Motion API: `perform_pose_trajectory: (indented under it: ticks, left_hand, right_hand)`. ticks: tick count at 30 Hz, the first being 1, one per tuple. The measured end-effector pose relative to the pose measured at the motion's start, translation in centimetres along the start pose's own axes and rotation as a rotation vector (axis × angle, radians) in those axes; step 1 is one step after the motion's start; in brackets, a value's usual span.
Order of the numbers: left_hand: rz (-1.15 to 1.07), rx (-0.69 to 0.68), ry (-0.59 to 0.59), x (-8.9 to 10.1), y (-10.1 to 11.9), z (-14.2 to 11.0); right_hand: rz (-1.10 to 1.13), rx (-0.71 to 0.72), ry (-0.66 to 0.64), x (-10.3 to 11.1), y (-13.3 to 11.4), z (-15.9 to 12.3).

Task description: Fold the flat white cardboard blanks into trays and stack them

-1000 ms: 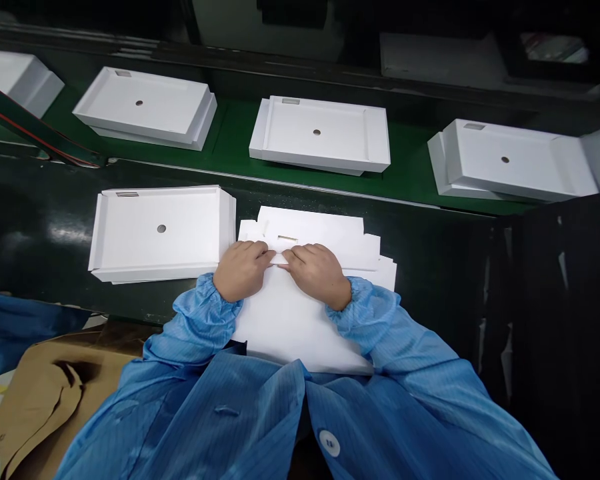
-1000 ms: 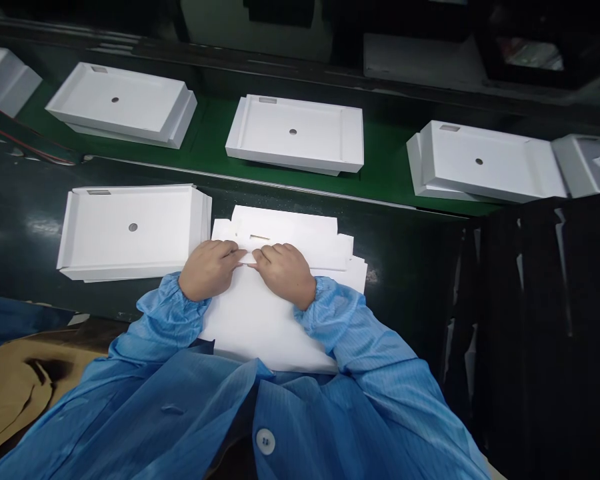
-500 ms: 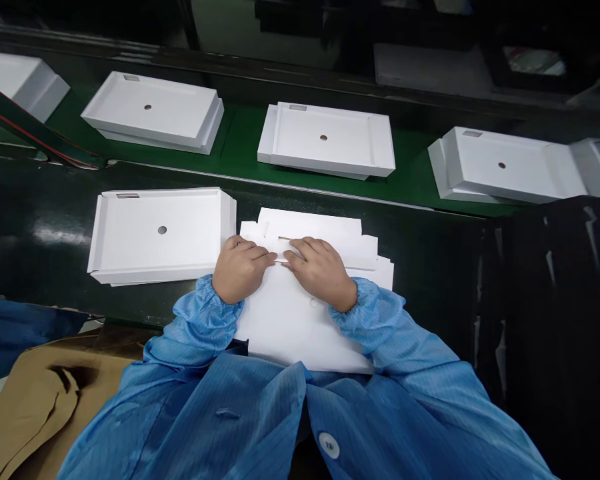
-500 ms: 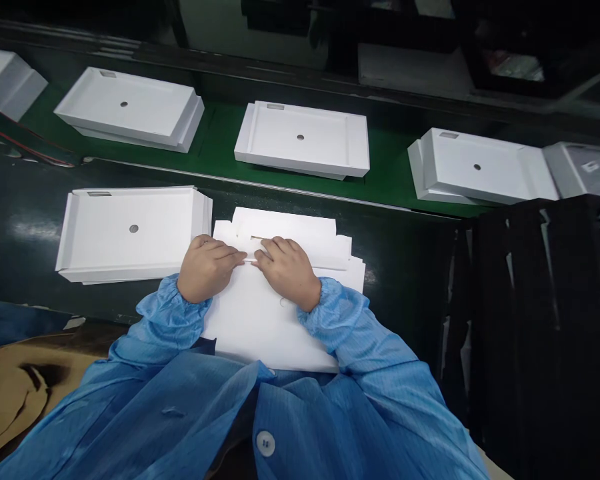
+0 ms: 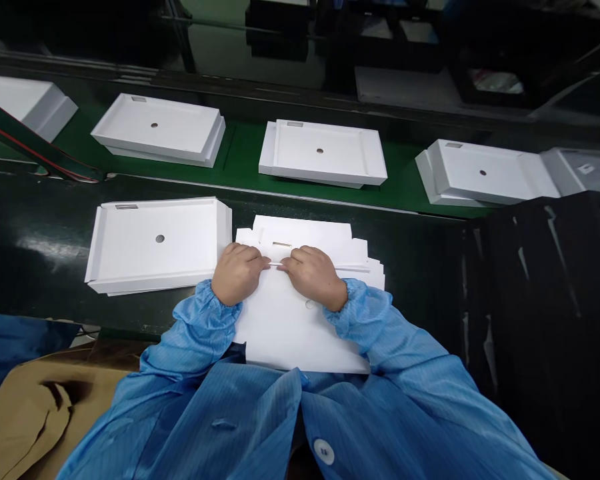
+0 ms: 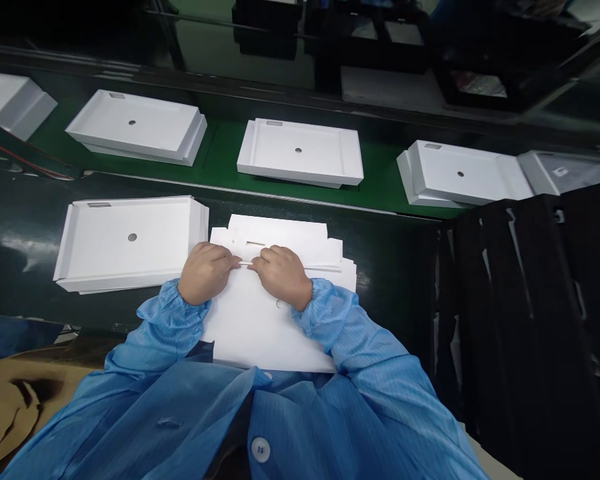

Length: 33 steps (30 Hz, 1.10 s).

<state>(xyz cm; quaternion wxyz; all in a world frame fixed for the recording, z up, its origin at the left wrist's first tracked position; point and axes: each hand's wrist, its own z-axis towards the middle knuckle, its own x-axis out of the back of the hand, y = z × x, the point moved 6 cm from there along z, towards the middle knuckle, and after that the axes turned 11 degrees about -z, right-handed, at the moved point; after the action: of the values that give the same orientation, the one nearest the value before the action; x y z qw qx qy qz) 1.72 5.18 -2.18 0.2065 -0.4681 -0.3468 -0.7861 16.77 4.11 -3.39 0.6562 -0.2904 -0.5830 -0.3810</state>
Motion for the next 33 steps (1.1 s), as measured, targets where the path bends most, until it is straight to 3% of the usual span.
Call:
perform_pose_trajectory:
  ticks: [8, 15, 22, 26, 33]
  left_hand:
    - [0.016, 0.014, -0.003, -0.3, -0.3, 0.0]
    - [-0.002, 0.021, -0.009, -0.3, -0.8, 0.0]
    - [0.041, -0.004, -0.015, -0.1, -0.7, 0.2]
    - [0.058, -0.017, 0.009, 0.0, -0.7, 0.2]
    - [0.068, -0.016, 0.025, 0.4, -0.6, 0.0]
  right_hand:
    - [0.183, -0.1, -0.134, -0.2, 4.3, -2.7]
    - [0.024, -0.078, -0.059, 0.0, 3.1, -2.7]
    - [0.015, -0.072, -0.054, 0.3, 3.2, -2.6]
    - [0.089, -0.121, -0.052, 0.4, 5.7, -4.5]
    - [0.186, -0.324, 0.034, -0.3, 11.8, -10.4]
